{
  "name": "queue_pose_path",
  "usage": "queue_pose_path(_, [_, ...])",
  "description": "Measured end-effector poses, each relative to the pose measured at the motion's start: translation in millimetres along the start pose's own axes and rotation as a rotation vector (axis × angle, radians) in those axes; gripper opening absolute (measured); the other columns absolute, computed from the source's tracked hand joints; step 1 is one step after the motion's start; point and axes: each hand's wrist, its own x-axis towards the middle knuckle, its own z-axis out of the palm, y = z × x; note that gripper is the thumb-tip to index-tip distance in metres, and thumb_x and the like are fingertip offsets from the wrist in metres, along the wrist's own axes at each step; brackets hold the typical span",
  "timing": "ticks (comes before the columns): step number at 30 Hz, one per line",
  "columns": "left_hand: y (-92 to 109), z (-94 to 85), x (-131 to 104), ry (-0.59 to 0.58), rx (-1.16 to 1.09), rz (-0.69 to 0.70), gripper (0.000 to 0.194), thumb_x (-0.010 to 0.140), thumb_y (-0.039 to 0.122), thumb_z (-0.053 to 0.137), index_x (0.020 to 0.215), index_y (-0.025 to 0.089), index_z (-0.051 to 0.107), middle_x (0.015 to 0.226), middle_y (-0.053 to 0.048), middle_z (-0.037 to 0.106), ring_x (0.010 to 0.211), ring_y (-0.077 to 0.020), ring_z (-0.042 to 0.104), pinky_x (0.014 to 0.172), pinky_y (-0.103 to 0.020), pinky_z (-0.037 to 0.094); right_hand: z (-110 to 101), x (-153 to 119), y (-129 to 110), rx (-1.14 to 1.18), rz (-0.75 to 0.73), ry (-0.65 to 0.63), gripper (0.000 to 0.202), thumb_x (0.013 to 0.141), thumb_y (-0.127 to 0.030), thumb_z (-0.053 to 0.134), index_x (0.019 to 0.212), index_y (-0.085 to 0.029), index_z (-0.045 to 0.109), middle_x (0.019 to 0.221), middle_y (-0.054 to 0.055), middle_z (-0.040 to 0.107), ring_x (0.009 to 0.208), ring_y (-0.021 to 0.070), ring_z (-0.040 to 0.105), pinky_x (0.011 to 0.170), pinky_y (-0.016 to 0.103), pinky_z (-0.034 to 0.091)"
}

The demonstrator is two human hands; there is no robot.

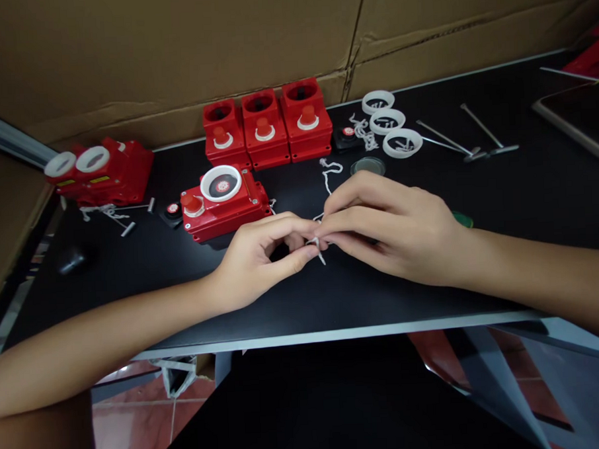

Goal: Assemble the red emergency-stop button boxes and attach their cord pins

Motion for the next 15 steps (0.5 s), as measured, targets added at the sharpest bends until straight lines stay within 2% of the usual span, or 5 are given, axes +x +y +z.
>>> queue_pose_path(3, [0.4, -0.8, -0.7, -0.011, 0.014, -0.008, 0.01, 0.109, 0.024, 0.086, 0.118, 0.02, 0.089, 0.095, -0.003, 0.08, 0.081, -0.013, 0.071, 0.081, -0.025, 0.058, 0.7, 0.1, -2.4, -0.039, 0.022, -0.008, 0.013, 0.113, -0.018, 0.06, 0.117, -0.019, 0.073, 0.117, 0.002, 0.073, 0.094, 0.0022, 0.067, 0.074, 0.016, 0.048])
queue_pose_path(6, [0.9, -0.4, -2.7, -0.031, 0.025, -0.032, 0.011, 0.111, 0.029, 0.085, 0.115, 0.019, 0.088, 0.101, -0.005, 0.083, 0.085, -0.0142, 0.076, 0.081, -0.025, 0.06, -1.1, 2.1, -1.4, 0.054, 0.026, 0.022, 0.013, 0.112, -0.013, 0.059, 0.117, -0.017, 0.07, 0.118, 0.003, 0.076, 0.101, 0.0029, 0.071, 0.082, 0.015, 0.055])
queue_pose_path(9, [-0.7, 1.9, -4.4, -0.02, -0.079, -0.053, 0.015, 0.112, 0.031, 0.085, 0.12, 0.019, 0.081, 0.104, -0.006, 0.085, 0.084, -0.0135, 0.078, 0.081, -0.024, 0.062, -2.9, 3.9, 2.6, 0.16, 0.056, 0.037, 0.014, 0.111, -0.01, 0.059, 0.116, -0.016, 0.07, 0.112, 0.003, 0.078, 0.103, 0.0035, 0.075, 0.086, 0.017, 0.06])
queue_pose_path(11, [-2.0, 3.1, -4.1, -0.009, -0.137, -0.054, 0.018, 0.111, 0.029, 0.085, 0.123, 0.018, 0.076, 0.102, -0.005, 0.084, 0.083, -0.0131, 0.078, 0.083, -0.024, 0.064, -3.2, 5.0, 4.6, 0.168, 0.098, 0.026, 0.013, 0.111, -0.013, 0.06, 0.115, -0.016, 0.072, 0.109, 0.002, 0.079, 0.099, 0.0044, 0.074, 0.084, 0.019, 0.059])
queue_pose_path(15, [0.1, 1.0, -0.9, -0.055, 0.037, -0.016, 0.009, 0.11, 0.021, 0.08, 0.118, 0.018, 0.082, 0.098, -0.003, 0.08, 0.079, -0.0115, 0.073, 0.079, -0.022, 0.061, -2.5, 6.7, 4.2, 0.137, 0.081, 0.023, 0.014, 0.112, -0.018, 0.062, 0.119, -0.016, 0.074, 0.108, 0.003, 0.079, 0.09, 0.0042, 0.07, 0.077, 0.02, 0.056])
